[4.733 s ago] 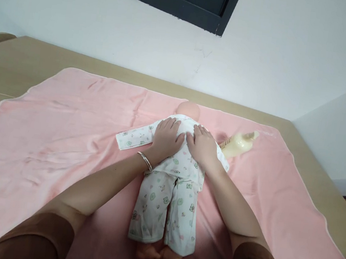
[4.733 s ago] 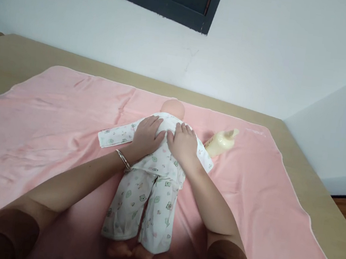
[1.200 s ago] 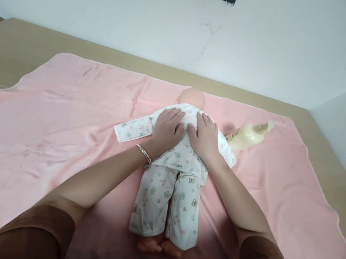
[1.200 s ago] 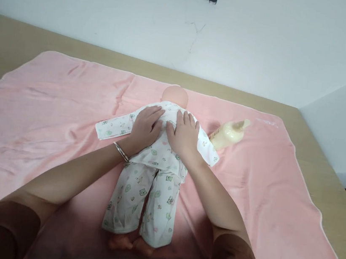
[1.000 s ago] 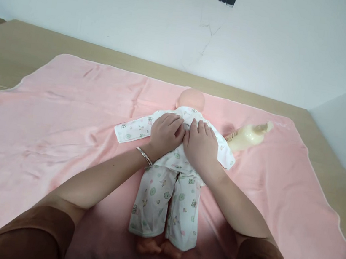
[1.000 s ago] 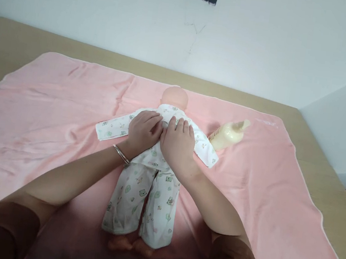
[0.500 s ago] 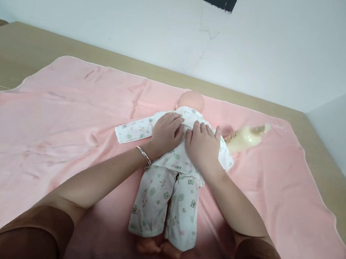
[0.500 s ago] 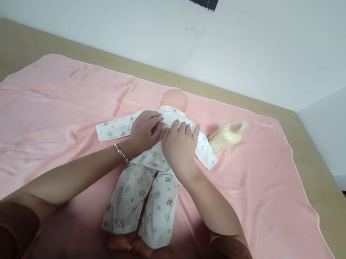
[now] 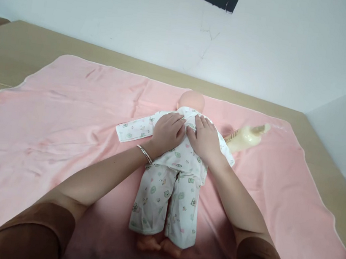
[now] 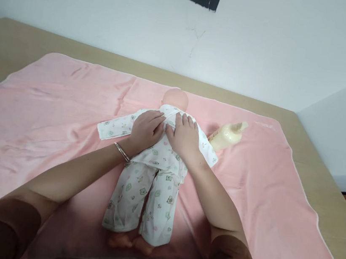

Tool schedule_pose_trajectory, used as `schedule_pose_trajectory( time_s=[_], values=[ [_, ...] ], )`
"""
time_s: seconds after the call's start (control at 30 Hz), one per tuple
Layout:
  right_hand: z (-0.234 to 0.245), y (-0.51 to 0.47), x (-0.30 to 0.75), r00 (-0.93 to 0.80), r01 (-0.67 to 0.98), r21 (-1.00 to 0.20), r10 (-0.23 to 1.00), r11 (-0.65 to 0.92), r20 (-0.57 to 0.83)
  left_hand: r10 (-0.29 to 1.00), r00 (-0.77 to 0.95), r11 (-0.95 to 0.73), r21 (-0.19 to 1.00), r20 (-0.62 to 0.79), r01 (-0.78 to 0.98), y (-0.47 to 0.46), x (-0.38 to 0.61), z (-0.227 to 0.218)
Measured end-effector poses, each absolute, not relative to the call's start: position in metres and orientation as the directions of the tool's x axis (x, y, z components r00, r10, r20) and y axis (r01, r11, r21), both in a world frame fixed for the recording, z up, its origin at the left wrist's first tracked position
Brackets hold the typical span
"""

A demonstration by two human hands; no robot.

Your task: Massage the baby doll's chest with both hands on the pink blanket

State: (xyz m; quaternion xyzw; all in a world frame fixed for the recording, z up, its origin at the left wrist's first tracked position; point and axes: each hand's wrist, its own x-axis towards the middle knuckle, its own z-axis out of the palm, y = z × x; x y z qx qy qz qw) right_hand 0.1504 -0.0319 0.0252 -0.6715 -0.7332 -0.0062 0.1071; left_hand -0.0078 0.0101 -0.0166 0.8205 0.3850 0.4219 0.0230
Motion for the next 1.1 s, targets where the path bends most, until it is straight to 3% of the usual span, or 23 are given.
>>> schedule_pose_trajectory(
  time_s=[0.23,0.4,0.53,1.1],
  values=[
    [0.029,-0.055,0.13,-0.045,0.999,-0.01,0.965,0.05,0.257,0.648,0.294,-0.674,0.349,0.703,0.651,0.006,-0.008,-0.017],
    [0.025,-0.045,0.136,-0.006,0.996,-0.09,0.977,0.025,0.211,0.775,0.219,-0.557,0.477,0.593,0.68,0.006,-0.006,-0.013],
    [0.025,-0.036,0.143,-0.003,0.989,-0.148,0.989,0.025,0.151,0.82,0.234,-0.52,0.509,0.522,0.686,0.008,-0.005,-0.013],
    [0.02,-0.036,0.142,0.001,0.985,-0.168,0.982,0.03,0.187,0.769,0.256,-0.59,0.498,0.585,0.636,0.012,-0.007,-0.019]
  ],
)
